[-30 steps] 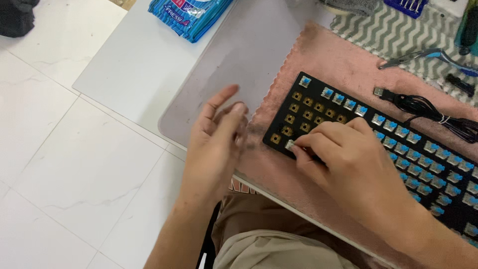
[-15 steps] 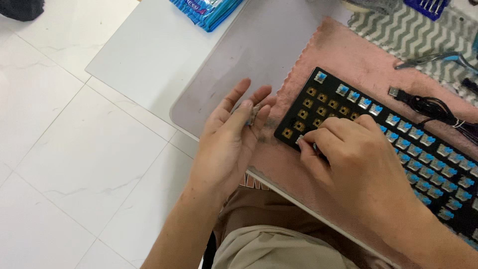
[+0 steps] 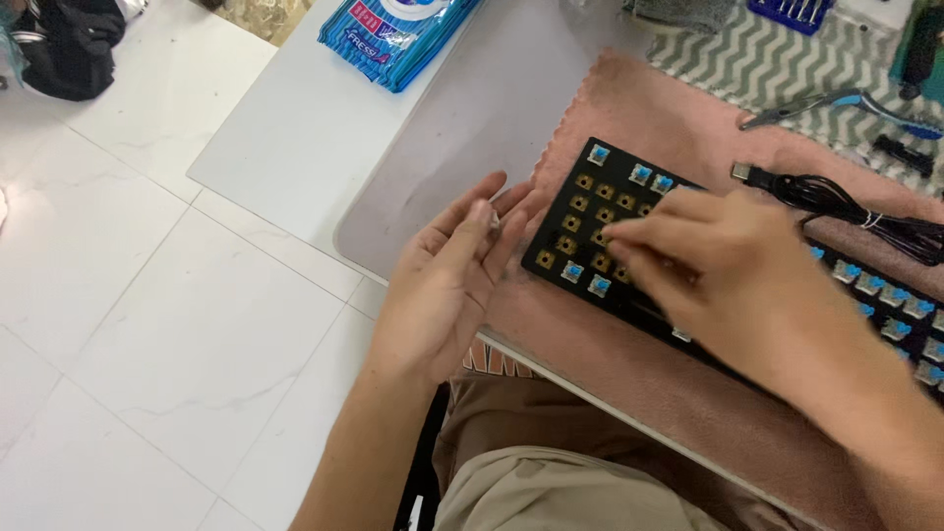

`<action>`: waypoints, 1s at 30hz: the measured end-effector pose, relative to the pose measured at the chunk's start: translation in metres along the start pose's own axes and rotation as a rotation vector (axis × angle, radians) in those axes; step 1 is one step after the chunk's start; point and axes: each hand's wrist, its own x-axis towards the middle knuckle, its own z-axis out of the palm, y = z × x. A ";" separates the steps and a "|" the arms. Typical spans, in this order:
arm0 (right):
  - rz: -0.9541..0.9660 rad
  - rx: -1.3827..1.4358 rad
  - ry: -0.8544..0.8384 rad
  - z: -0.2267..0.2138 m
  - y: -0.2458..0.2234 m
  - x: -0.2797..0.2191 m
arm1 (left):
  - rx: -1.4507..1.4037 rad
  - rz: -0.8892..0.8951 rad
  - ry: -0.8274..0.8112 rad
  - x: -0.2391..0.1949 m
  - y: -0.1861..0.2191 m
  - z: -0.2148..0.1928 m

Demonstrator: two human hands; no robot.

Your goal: The person installs blue mechanical switches into a black keyboard PCB. They pick up switches from a pile on the right and press them into the switch sockets on the board one by one.

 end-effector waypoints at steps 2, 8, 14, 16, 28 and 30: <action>-0.051 0.002 -0.009 -0.006 0.002 -0.002 | 0.123 0.039 -0.022 0.001 -0.005 -0.006; -0.251 -0.159 -0.161 0.022 0.018 -0.020 | 0.355 0.057 -0.036 0.003 -0.004 -0.006; -0.269 -0.189 -0.197 0.030 0.015 -0.019 | 0.187 -0.001 -0.139 0.005 -0.002 -0.016; -0.261 -0.174 -0.186 0.031 0.013 -0.018 | 0.147 -0.012 -0.146 0.008 -0.004 -0.020; -0.148 -0.060 -0.087 0.024 0.001 -0.012 | 0.802 0.174 -0.228 -0.009 0.005 -0.010; -0.175 0.008 0.149 0.017 -0.010 -0.007 | 0.829 0.218 -0.352 -0.008 0.005 -0.015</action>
